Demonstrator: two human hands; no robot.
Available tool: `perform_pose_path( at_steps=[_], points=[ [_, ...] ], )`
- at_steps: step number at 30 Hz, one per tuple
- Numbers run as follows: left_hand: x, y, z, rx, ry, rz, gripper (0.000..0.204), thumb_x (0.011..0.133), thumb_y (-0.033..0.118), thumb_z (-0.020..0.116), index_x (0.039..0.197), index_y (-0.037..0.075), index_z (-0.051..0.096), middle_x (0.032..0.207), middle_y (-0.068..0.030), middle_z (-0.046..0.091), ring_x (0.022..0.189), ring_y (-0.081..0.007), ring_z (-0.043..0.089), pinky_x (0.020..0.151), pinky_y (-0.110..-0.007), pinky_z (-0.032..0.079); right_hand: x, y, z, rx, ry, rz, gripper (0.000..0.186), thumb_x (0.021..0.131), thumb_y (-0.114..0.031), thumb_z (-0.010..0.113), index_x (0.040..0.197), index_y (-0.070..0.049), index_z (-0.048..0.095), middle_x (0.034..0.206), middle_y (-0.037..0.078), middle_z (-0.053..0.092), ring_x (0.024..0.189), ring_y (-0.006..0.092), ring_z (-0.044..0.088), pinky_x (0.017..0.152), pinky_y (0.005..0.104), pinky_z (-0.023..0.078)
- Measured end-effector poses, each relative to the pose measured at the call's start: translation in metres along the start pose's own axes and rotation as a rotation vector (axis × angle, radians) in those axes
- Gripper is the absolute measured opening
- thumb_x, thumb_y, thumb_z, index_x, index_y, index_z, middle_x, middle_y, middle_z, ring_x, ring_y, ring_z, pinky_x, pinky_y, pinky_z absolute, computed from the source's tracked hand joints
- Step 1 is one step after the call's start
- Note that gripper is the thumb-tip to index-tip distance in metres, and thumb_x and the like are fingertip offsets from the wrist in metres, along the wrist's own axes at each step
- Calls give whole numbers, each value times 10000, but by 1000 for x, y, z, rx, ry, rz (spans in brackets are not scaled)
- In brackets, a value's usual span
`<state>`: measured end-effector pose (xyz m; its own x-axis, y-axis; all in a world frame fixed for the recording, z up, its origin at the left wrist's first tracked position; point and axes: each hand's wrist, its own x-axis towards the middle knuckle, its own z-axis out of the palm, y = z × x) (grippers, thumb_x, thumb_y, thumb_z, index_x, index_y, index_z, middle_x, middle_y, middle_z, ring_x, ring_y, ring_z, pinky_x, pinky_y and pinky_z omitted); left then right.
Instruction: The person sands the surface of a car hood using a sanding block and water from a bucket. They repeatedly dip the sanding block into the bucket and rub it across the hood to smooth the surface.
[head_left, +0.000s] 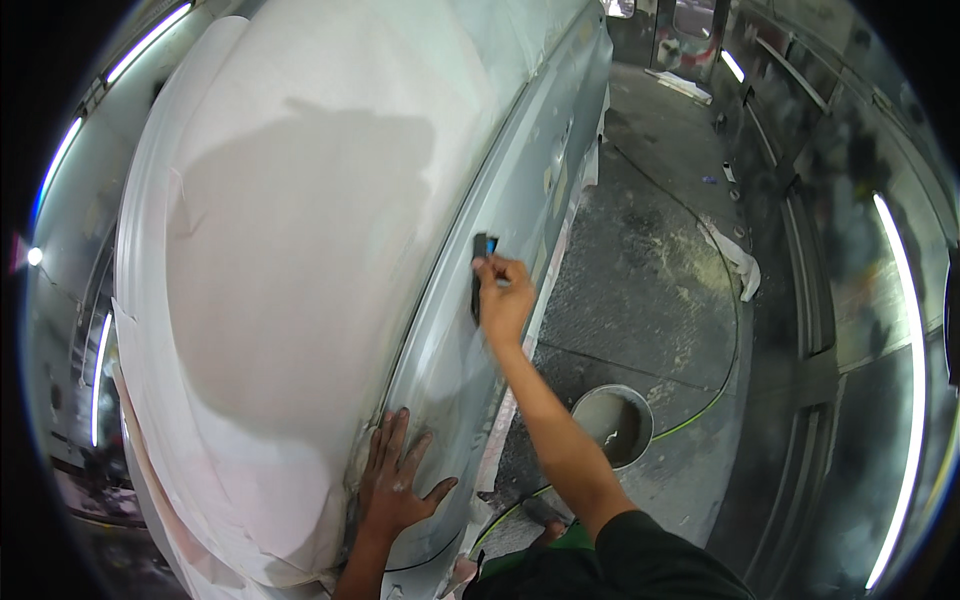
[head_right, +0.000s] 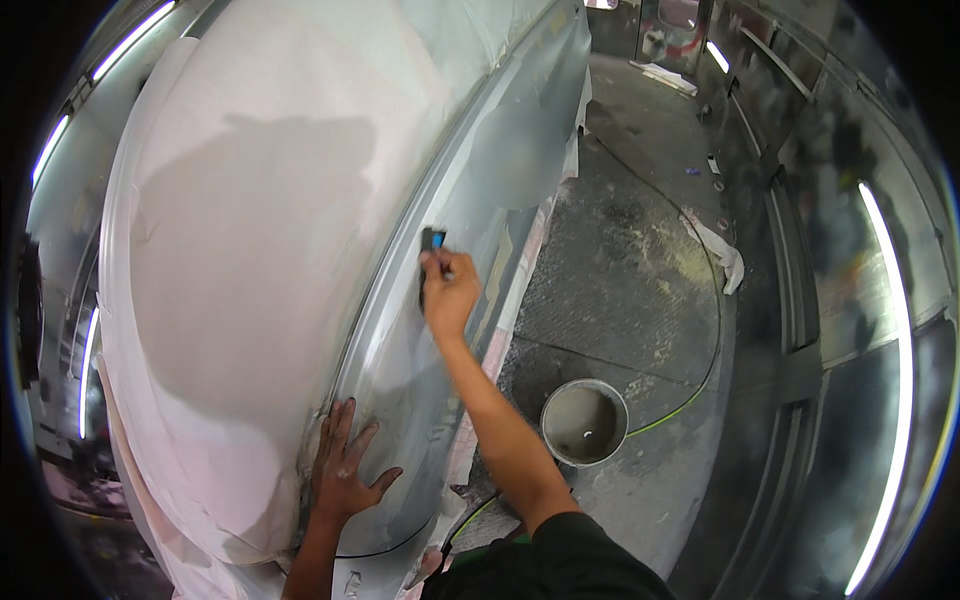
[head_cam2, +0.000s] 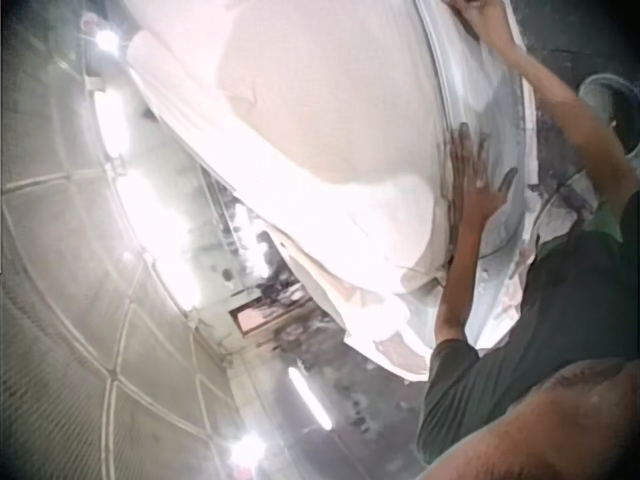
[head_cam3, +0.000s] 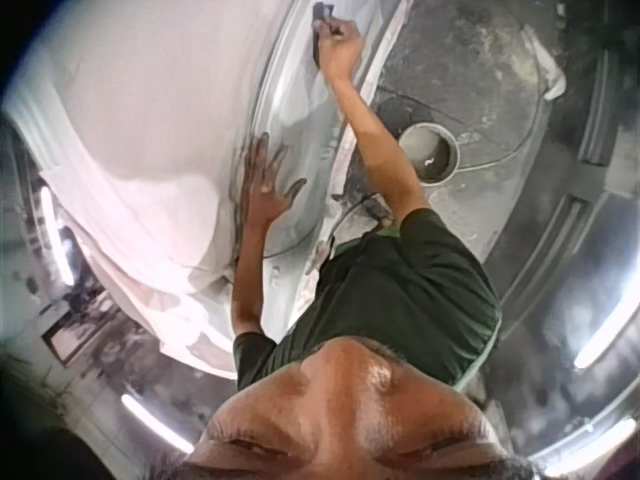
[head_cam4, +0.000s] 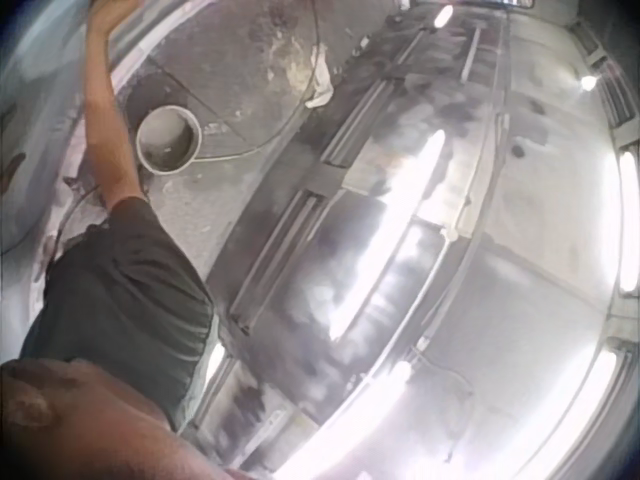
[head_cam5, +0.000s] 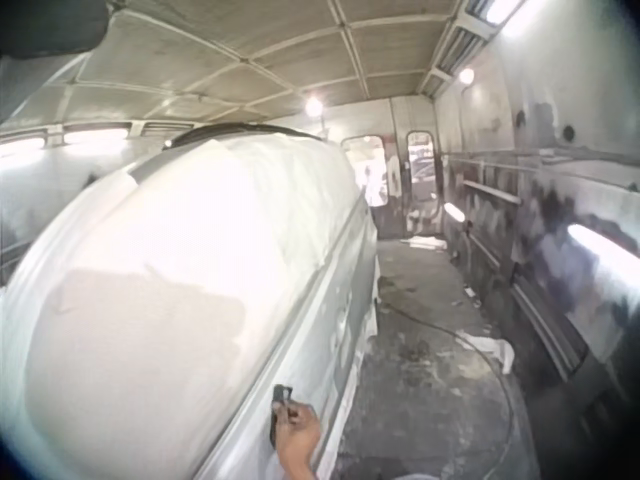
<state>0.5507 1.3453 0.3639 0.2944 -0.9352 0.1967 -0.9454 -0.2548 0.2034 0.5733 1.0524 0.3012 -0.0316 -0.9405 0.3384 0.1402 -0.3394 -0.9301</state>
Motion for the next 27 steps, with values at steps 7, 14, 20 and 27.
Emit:
perform_pose_path(
  at_steps=[7,14,20,27],
  points=[
    [1,5,0,29,-28,-23,683,718,429,812,1267,91,588,1529,-201,327,1431,-404,277,1114,-565,303,-15,-3,-9,35,-4,51,209,798,-141,761,832,50,683,806,185,665,704,289,652,653,353,492],
    [4,8,6,16,-17,-20,681,708,431,818,1251,82,601,1528,-203,331,1427,-411,283,1113,-572,299,53,19,1,-3,52,100,184,776,-111,767,826,46,685,847,199,669,678,323,645,641,393,491],
    [4,6,3,13,-22,-36,681,703,403,824,1259,82,599,1521,-210,341,1419,-422,293,1109,-588,293,35,20,3,8,44,4,169,788,-118,750,839,32,693,843,196,670,686,341,637,646,390,485],
    [-1,2,7,36,-9,-10,694,696,326,822,1287,81,554,1525,-231,326,1421,-449,272,1123,-613,242,-51,12,-23,31,-90,144,120,863,-95,640,896,-4,711,904,161,686,839,283,659,747,362,492]
  ],
)
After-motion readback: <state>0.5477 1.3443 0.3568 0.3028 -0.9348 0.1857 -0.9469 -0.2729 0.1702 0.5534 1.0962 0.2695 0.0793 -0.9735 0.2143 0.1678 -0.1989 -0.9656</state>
